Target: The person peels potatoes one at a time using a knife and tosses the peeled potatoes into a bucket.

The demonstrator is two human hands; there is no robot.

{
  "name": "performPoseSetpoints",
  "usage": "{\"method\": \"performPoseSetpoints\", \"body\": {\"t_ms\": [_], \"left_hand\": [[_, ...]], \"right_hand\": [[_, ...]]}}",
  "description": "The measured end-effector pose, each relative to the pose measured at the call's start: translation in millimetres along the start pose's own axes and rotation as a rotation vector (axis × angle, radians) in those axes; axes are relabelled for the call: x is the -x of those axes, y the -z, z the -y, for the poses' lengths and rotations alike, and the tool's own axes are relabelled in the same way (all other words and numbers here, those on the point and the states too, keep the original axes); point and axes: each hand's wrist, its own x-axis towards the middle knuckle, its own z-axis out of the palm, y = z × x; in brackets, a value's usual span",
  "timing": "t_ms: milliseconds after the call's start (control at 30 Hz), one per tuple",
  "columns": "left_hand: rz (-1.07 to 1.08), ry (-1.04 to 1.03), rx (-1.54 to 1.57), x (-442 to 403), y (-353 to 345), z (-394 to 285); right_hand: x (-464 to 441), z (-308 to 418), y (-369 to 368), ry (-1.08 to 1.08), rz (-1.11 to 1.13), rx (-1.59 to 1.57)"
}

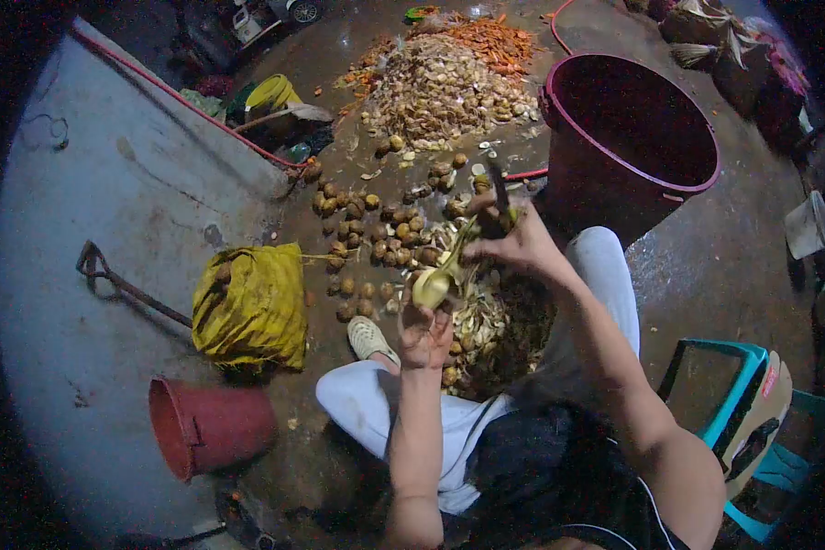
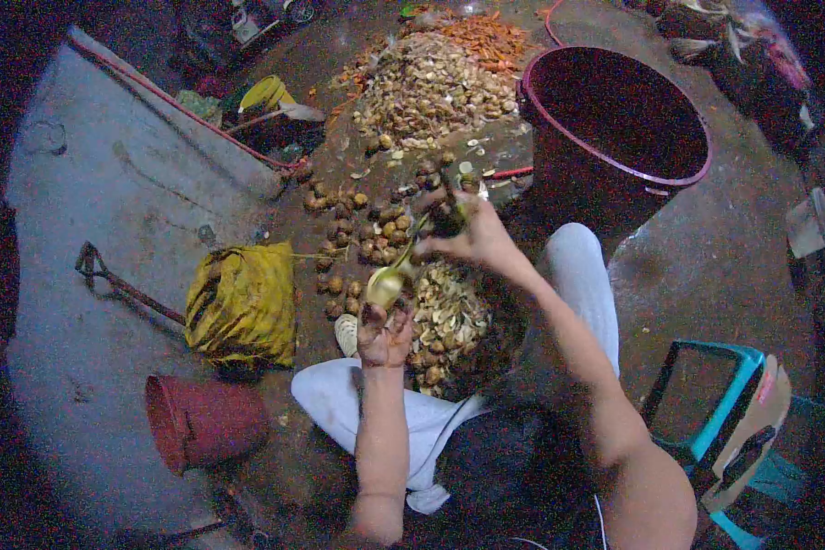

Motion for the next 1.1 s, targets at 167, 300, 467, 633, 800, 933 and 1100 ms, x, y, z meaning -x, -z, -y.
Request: {"method": "performPoseSetpoints", "body": {"t_ms": [167, 300, 467, 633, 800, 933, 1100], "left_hand": [[-0.082, -0.025, -0.006, 3, 3, 4], [-0.073, -0.007, -0.092, 3, 3, 0], [-0.064, 0.051, 0.023, 5, 10, -3], [-0.041, 0.015, -0.137, 0, -7, -5], [-0.061, -0.051, -0.098, 4, 4, -1], [-0.073, -0.002, -0.013, 6, 14, -6], [-0.054, -0.088, -0.106, 1, -11, -9]], "right_hand": [[-6, -17, 6, -0.220, -0.075, 0.009], [2, 7, 0, -0.082, 0.017, -0.048], [-10, -28, 11, -0.206, -0.039, 0.119], [2, -10, -2, 0.139, 0.040, -0.029], [-9, -20, 9, -0.091, -0.054, 0.056], [-3, -7, 9, -0.173, -0.080, -0.221], [-8, -47, 22, -0.079, -0.044, 0.153]]}}
